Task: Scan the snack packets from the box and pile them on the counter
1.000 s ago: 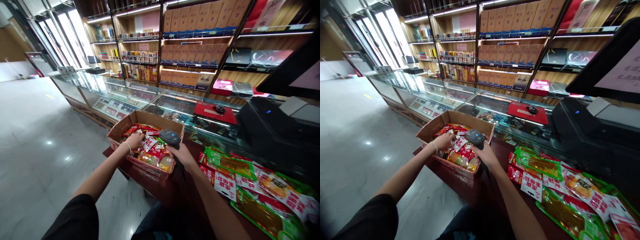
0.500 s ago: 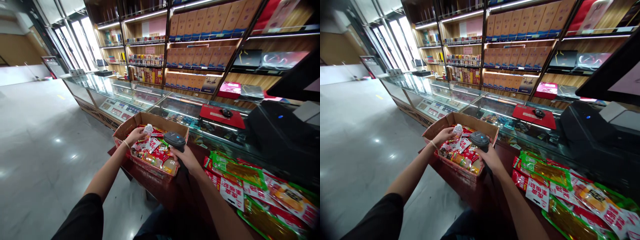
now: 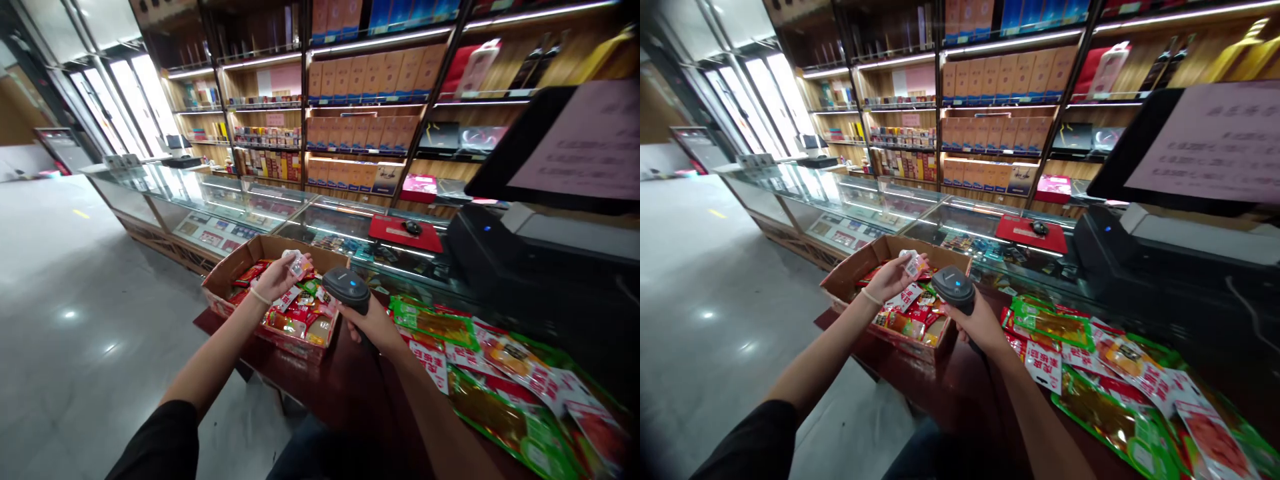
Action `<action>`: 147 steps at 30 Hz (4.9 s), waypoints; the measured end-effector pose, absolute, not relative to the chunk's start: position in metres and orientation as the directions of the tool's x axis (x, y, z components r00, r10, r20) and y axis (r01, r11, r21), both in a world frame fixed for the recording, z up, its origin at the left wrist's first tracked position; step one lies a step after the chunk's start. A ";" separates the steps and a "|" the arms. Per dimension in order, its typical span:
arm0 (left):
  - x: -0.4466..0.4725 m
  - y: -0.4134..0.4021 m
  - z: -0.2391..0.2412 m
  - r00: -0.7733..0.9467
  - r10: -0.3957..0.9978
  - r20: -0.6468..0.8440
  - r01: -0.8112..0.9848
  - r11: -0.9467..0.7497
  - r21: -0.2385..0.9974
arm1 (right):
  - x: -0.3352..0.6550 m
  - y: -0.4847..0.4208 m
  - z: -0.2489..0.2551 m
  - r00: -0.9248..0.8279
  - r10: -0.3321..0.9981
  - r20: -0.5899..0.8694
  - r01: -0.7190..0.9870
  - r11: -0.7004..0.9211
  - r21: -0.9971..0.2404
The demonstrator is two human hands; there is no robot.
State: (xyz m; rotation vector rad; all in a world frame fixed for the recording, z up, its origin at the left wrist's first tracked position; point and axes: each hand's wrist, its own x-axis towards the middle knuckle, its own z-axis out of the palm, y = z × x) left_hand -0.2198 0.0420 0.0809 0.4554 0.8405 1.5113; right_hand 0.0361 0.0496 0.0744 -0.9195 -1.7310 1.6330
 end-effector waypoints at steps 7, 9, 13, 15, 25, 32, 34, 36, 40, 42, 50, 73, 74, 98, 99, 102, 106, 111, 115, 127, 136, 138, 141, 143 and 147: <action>-0.131 0.073 0.083 -0.388 0.919 -0.066 -0.697 -0.246 0.674 | 0.091 0.037 0.080 -0.443 0.896 -0.018 0.117 0.038 -0.992; -0.115 0.076 0.084 -0.410 0.912 0.000 -0.622 -0.279 0.732 | 0.103 0.033 0.083 -0.429 0.903 -0.012 0.127 0.047 -0.991; -0.096 0.079 0.082 -0.400 0.914 0.064 -0.510 -0.280 0.814 | 0.120 0.029 0.082 -0.447 0.894 -0.022 0.132 0.042 -0.990; -0.092 0.082 0.080 -0.395 0.916 0.067 -0.477 -0.267 0.837 | 0.127 0.029 0.078 -0.438 0.899 -0.017 0.122 0.041 -0.992; -0.043 0.107 0.078 -0.191 0.982 0.012 -0.600 -0.126 0.790 | 0.184 0.029 0.063 -0.291 0.956 -0.028 0.042 -0.017 -0.999; 0.061 0.165 0.041 0.167 0.986 -0.005 0.141 -0.019 0.990 | 0.260 0.029 0.038 0.089 0.989 -0.120 -0.177 -0.103 -0.979; 0.091 0.177 0.022 0.237 0.969 0.069 0.379 -0.157 0.912 | 0.281 0.026 0.034 0.156 0.978 -0.139 -0.203 -0.106 -0.973; 0.116 0.182 0.002 0.338 0.933 0.121 0.494 -0.286 0.821 | 0.298 0.022 0.033 0.193 0.970 -0.145 -0.223 -0.100 -0.970; 0.141 0.183 -0.031 0.544 0.836 0.069 0.611 -0.451 0.650 | 0.316 0.015 0.033 0.219 0.966 -0.134 -0.255 -0.076 -0.964; 0.141 0.183 -0.037 0.590 0.806 0.057 0.628 -0.501 0.596 | 0.318 0.014 0.033 0.218 0.967 -0.135 -0.261 -0.075 -0.962; 0.093 0.183 0.018 0.521 0.834 0.180 0.555 -0.491 0.672 | 0.294 0.025 0.043 0.169 0.975 -0.143 -0.195 -0.109 -0.975; -0.291 0.025 0.035 -0.290 0.938 0.191 0.723 0.083 0.685 | 0.052 0.047 0.049 -0.488 0.871 -0.061 -0.011 -0.075 -0.997; -0.294 0.025 0.032 -0.282 0.944 0.171 0.737 0.099 0.669 | 0.047 0.046 0.049 -0.499 0.864 -0.069 0.005 -0.077 -0.997; -0.280 0.099 0.037 0.407 0.862 -0.302 0.913 -0.372 0.169 | 0.054 0.044 0.053 -0.465 0.878 -0.111 0.039 -0.105 -0.994; -0.278 0.096 0.042 0.411 0.862 -0.298 0.910 -0.367 0.193 | 0.056 0.044 0.053 -0.465 0.878 -0.110 0.034 -0.106 -0.994; -0.273 0.087 0.057 0.404 0.866 -0.294 0.910 -0.348 0.225 | 0.060 0.042 0.054 -0.466 0.879 -0.104 0.023 -0.105 -0.994; -0.269 0.084 0.075 0.272 0.949 -0.160 0.939 -0.225 0.259 | 0.067 0.040 0.058 -0.446 0.890 -0.094 0.003 -0.104 -0.995; -0.272 0.090 0.091 0.060 0.994 0.086 0.851 -0.096 0.516 | 0.077 0.039 0.061 -0.438 0.896 -0.077 -0.006 -0.088 -0.996; -0.275 0.090 0.099 -0.192 0.979 0.071 0.555 0.049 0.831 | 0.084 0.043 0.056 -0.429 0.901 -0.063 -0.018 -0.078 -0.997; -0.246 0.074 0.111 -0.167 0.983 -0.072 -0.194 0.039 0.980 | 0.103 0.048 0.046 -0.371 0.926 -0.071 -0.082 -0.109 -0.991; -0.172 0.101 0.091 -0.207 0.975 0.083 -0.282 -0.140 0.949 | 0.123 0.043 0.050 -0.318 0.946 -0.059 -0.100 -0.096 -0.990; -0.154 0.100 0.094 -0.218 0.961 0.167 -0.295 -0.228 0.928 | 0.127 0.042 0.052 -0.307 0.950 -0.060 -0.099 -0.094 -0.991; -0.137 0.100 0.105 -0.213 0.949 0.232 -0.245 -0.282 0.928 | 0.131 0.039 0.057 -0.279 0.958 -0.065 -0.096 -0.095 -0.991; -0.130 0.101 0.112 -0.232 0.938 0.258 -0.156 -0.298 0.942 | 0.134 0.038 0.060 -0.256 0.965 -0.056 -0.103 -0.085 -0.991; -0.121 0.105 0.121 -0.245 0.934 0.260 -0.013 -0.271 0.962 | 0.144 0.037 0.061 -0.181 0.982 -0.044 -0.089 -0.061 -0.994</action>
